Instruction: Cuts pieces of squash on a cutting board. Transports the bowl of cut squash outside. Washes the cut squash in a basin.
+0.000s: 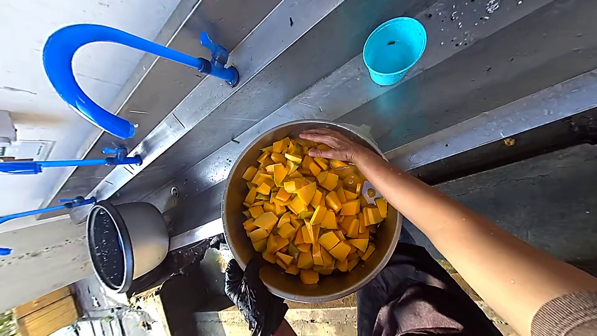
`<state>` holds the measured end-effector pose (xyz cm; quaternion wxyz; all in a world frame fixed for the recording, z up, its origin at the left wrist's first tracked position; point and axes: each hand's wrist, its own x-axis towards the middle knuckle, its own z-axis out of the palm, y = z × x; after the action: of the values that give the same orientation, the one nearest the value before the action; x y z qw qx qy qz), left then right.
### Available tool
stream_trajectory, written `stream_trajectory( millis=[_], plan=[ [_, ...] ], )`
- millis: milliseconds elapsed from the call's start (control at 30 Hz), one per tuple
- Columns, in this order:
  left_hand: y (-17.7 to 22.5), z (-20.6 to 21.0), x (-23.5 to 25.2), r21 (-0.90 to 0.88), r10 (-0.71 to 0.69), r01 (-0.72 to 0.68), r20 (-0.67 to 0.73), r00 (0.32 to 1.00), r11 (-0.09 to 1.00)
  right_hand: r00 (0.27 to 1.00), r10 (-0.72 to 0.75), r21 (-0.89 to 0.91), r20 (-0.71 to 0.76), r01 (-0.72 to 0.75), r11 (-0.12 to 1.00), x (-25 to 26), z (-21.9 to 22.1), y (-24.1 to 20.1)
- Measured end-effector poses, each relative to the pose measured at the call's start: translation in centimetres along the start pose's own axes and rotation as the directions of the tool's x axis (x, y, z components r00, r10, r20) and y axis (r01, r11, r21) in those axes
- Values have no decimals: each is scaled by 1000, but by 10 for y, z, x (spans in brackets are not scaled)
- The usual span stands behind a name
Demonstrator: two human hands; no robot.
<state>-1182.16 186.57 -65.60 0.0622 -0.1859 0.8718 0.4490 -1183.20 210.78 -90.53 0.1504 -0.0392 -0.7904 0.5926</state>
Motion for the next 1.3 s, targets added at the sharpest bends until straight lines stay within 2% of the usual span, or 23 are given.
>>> stream_trajectory(
  millis=[67, 100, 267, 667, 867, 1000, 1200, 1300],
  plan=[
    [-46, -11, 23, -129, 253, -248, 24, 967, 960, 1000, 5, 11, 6, -5, 1000, 0, 0, 2],
    [-57, -15, 31, -158, 292, -284, 31, 956, 946, 1000, 5, 14, 6, -5, 1000, 1, 1, 3],
    [-53, -16, 27, -166, 292, -277, 73, 954, 946, 1000, -25, 12, -9, 25, 1000, 0, 2, 5],
    [-41, -13, 21, -123, 345, -336, 62, 936, 934, 999, -20, 38, -49, 22, 999, -2, -2, 4],
    [-35, -12, 16, -174, 323, -309, 58, 945, 935, 999, 3, 46, -39, -1, 999, -3, -4, 0],
    [-38, -14, 17, -177, 356, -337, 83, 931, 924, 998, -24, 36, -56, 26, 999, -3, -3, 3],
    [-28, -8, 14, -123, 285, -283, -8, 959, 951, 996, -2, 94, -84, 10, 996, -5, -6, 0],
    [-48, -16, 30, -155, 334, -332, -15, 942, 930, 990, -58, 94, -125, 70, 993, -4, -4, 1]
  ],
)
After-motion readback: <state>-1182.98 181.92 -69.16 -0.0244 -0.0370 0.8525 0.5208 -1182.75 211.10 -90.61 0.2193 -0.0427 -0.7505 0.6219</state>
